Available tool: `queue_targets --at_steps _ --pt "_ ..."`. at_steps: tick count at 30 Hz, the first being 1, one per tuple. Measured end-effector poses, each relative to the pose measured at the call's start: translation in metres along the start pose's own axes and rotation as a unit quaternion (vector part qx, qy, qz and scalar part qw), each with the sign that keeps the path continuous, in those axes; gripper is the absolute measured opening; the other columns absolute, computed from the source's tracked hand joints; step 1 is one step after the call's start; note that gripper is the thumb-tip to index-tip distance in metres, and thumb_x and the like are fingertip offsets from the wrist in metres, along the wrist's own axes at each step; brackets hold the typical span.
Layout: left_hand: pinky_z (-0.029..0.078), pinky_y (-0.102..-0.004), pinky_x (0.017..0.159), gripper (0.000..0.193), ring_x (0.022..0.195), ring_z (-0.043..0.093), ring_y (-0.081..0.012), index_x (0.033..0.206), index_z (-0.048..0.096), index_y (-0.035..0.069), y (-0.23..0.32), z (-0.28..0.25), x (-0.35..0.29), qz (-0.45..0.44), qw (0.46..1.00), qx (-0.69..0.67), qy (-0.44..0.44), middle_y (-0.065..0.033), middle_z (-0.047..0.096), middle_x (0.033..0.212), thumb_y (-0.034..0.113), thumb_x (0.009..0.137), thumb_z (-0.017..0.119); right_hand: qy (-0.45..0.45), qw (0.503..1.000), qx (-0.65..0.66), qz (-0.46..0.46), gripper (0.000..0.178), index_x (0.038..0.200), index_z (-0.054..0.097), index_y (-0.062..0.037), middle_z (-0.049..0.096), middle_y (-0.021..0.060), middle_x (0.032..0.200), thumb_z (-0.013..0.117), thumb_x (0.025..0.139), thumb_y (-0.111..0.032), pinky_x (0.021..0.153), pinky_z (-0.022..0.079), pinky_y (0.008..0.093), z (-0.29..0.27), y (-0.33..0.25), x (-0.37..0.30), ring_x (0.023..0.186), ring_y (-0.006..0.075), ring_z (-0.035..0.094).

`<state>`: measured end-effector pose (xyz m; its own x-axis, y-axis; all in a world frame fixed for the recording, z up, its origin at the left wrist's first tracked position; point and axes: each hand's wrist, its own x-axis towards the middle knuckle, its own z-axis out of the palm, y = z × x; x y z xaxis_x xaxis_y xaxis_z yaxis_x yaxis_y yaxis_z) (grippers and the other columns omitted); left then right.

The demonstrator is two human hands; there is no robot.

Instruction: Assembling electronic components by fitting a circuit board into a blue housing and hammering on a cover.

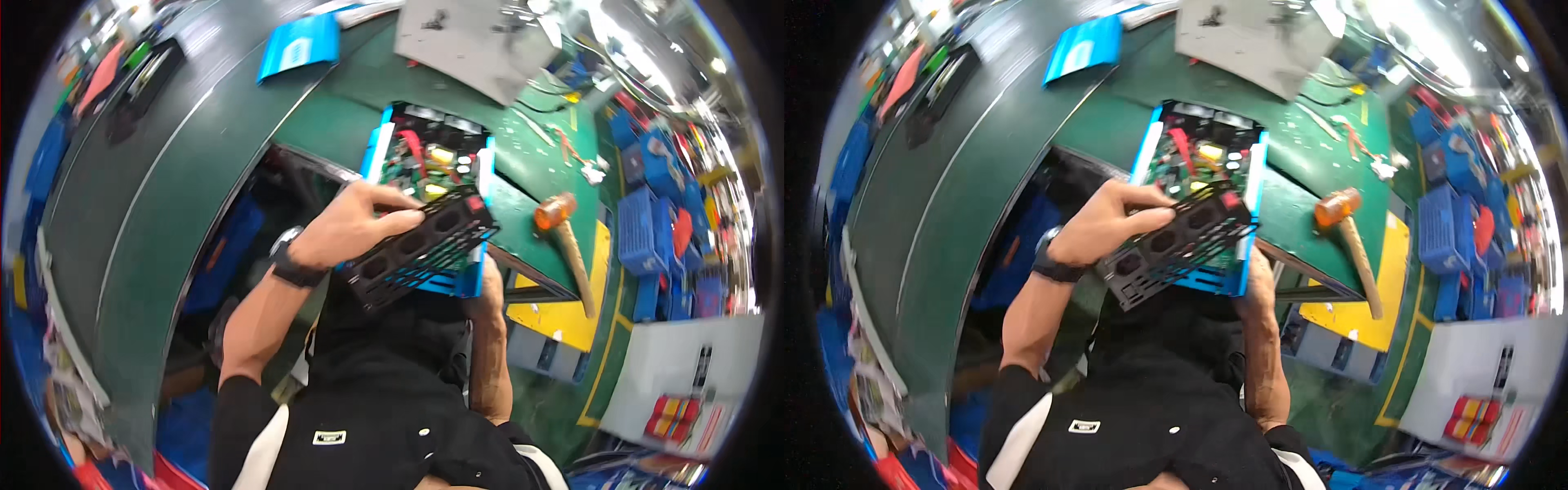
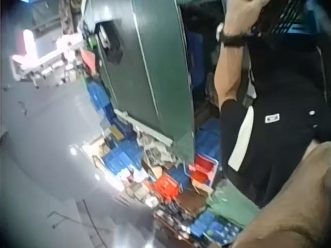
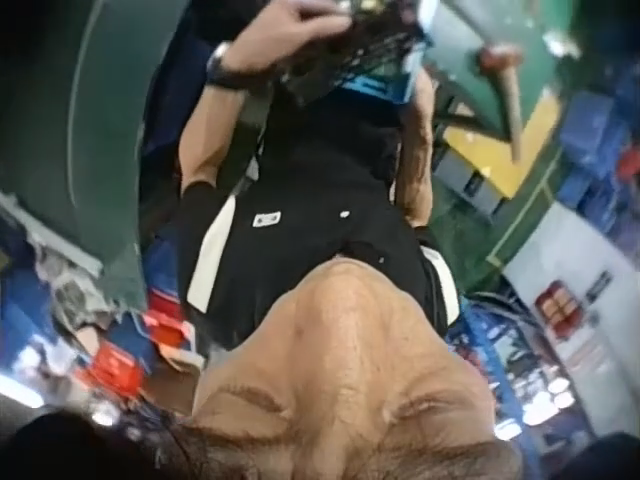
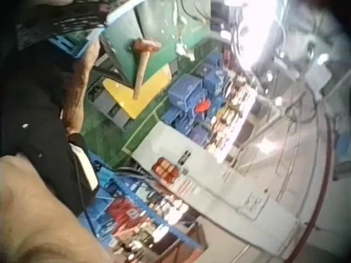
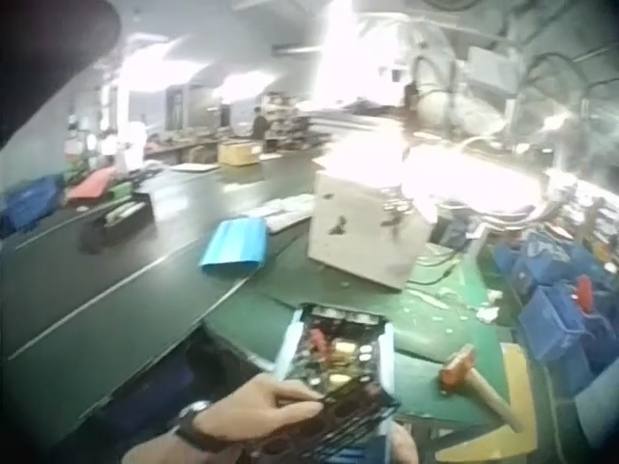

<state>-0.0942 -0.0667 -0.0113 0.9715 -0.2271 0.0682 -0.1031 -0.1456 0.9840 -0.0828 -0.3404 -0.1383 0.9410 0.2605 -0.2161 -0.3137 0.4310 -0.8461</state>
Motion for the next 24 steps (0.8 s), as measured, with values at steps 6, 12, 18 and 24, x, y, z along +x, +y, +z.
queue_targets --at_steps 6,12,18,24 --pt "0.05 -0.0229 0.072 0.026 0.08 0.062 -0.0063 0.107 0.076 -0.005 -0.009 -0.013 0.01 0.002 0.996 -0.083 -0.023 -0.0048 0.075 0.09 0.015 0.091 0.077 -0.013 0.713 -0.638 -0.29 0.024 0.113 0.065 0.0011 0.067 0.0028 0.102 0.053 0.103 -0.018 0.073 0.051 0.0299 -0.01 -0.008 0.0 0.087 0.0118 0.062" --pt "0.052 -0.0236 0.075 0.029 0.082 0.065 -0.0086 0.106 0.078 -0.003 -0.017 -0.025 0.024 -0.032 0.993 -0.114 -0.017 -0.0062 0.076 0.091 0.019 0.087 0.082 0.201 0.862 -0.389 -0.255 0.041 0.127 0.061 0.0018 0.062 0.0052 0.095 0.053 0.108 -0.034 0.065 0.05 0.0239 0.02 -0.055 -0.018 0.076 0.0081 0.055" --pt "0.052 -0.024 0.075 0.029 0.081 0.065 -0.0092 0.105 0.079 -0.002 -0.022 -0.028 0.035 -0.045 0.986 -0.15 -0.053 -0.0061 0.076 0.09 0.02 0.087 0.083 0.089 0.956 -0.239 -0.149 0.047 0.132 0.057 0.0009 0.061 0.0041 0.087 0.05 0.109 -0.04 0.059 0.053 0.0253 0.06 -0.099 -0.006 0.068 0.0086 0.059" --pt "0.052 -0.0249 0.075 0.034 0.082 0.065 -0.0092 0.108 0.076 -0.006 -0.008 -0.032 0.033 0.002 0.996 -0.065 -0.061 -0.0077 0.076 0.093 0.021 0.088 0.079 0.013 0.979 -0.184 -0.083 0.045 0.132 0.058 0.0048 0.066 0.0027 0.082 0.051 0.109 -0.033 0.047 0.046 0.0207 0.078 -0.105 0.009 0.056 0.0043 0.056"
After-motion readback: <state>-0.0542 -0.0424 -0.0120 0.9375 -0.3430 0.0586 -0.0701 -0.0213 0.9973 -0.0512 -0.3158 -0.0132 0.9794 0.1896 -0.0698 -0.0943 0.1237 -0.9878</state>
